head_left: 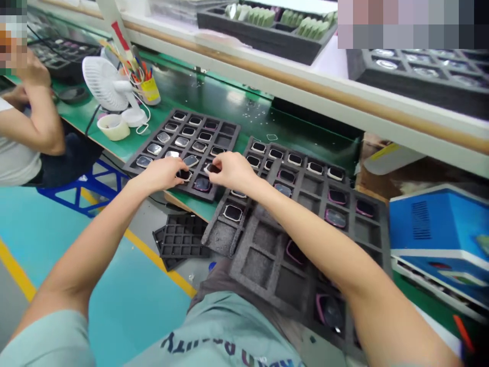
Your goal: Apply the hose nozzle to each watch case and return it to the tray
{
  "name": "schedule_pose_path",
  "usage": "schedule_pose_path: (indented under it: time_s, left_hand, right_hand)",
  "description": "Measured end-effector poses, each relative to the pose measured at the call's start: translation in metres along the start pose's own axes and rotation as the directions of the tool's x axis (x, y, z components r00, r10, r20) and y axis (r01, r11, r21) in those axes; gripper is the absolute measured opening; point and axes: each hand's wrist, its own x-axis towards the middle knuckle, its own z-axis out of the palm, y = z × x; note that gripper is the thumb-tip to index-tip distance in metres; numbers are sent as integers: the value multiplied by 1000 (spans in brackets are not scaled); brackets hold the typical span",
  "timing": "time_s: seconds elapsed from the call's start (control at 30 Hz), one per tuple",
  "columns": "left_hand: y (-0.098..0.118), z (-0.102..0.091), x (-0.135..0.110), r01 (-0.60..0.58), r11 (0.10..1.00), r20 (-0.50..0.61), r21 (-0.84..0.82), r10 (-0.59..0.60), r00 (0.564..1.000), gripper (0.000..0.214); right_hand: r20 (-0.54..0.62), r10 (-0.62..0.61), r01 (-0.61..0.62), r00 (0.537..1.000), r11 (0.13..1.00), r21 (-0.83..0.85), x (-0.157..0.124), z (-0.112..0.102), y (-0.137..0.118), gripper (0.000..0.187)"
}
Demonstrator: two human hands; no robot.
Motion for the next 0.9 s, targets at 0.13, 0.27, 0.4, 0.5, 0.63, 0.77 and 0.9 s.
schedule_pose_path:
  time_s: [0.13,0.27,0.4,0.5,0.63,0.77,0.9]
  left_hand:
    - [-7,2,5,-34,999,46,-25,35,998,44]
    - [-7,2,8,-37,999,54,-34,39,998,40]
    - [-5,4,-2,-14,1000,-5,-10,14,1000,40]
    - [7,1,-14,-6,997,-112,-83,-4,994,40]
    - [57,-9,-13,-170,966,-232,-195,123,965,33]
    - [118,-17,30,-344,919,-225,-194,299,927,32]
    - [148,-18,81,-380,913,-226,-151,342,912,37]
  right_hand:
    - [189,-120,138,975,987,-86,-72,13,-7,23]
    - [365,-103,204,925,946,-250,-107,41,-23,25]
    - [299,-151,225,942,946,-232,-115,45,-24,24]
    - [86,-152,162,985,978,-129,-142,28,12,33]
    - [-437,333,-381,836,924,-24,-218,13,102,50]
    - [-323,837,-775,442,538,332,-287,41,172,83]
    - [-16,918,-578,397,264,773,-302,71,185,54]
